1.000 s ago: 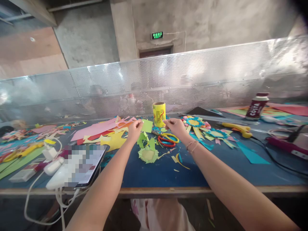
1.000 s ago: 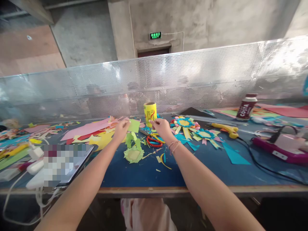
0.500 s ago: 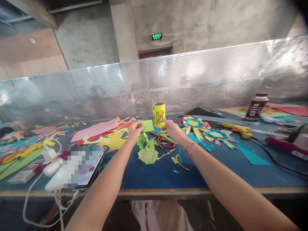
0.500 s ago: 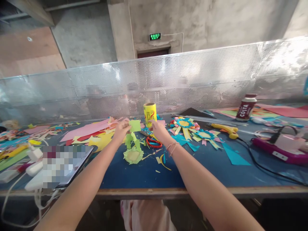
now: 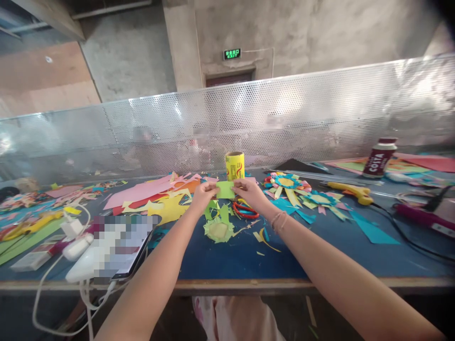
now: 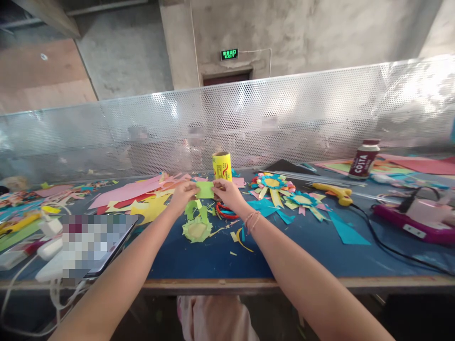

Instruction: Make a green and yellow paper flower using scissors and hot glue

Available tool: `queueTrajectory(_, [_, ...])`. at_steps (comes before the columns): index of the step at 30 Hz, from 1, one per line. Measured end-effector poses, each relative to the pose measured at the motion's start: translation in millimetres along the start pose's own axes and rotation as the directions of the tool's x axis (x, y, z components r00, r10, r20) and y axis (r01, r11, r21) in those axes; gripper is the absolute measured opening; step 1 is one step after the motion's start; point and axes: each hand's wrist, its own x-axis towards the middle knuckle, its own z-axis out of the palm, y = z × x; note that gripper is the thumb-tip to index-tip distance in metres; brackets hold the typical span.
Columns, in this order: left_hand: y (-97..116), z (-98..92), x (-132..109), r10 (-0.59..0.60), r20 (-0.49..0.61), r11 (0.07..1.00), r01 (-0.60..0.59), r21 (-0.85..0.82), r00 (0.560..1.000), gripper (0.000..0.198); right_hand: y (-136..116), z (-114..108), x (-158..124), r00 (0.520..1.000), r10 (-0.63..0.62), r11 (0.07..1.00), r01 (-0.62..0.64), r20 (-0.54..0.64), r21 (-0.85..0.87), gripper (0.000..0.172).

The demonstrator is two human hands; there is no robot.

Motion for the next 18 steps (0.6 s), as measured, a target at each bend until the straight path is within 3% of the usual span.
queueTrajectory(7, [5.9,3.5,-5.5,-0.024,0.068,0.992,0.033,-0.123,0.997,0.016,-0.6,-2.4,0.4,0.998,-0.057,0.998,0.056,-0.024,-0.023,0.013])
queueTrajectory(13, [6.7,4.7,-6.0,-0.020,0.059,0.982,0.031,-0.186,0.998,0.005,-5.2,-0.6,-3.0,1.000,-0.004,0.994,0.004,0.001,0.109,0.013])
queueTrajectory(18, [6.5,4.4,-4.8,-0.005,0.083,0.982,0.021,-0.190,0.997,0.005,-10.2,0.4,-5.3,0.999,-0.042,0.999,0.042,-0.011,-0.013,0.016])
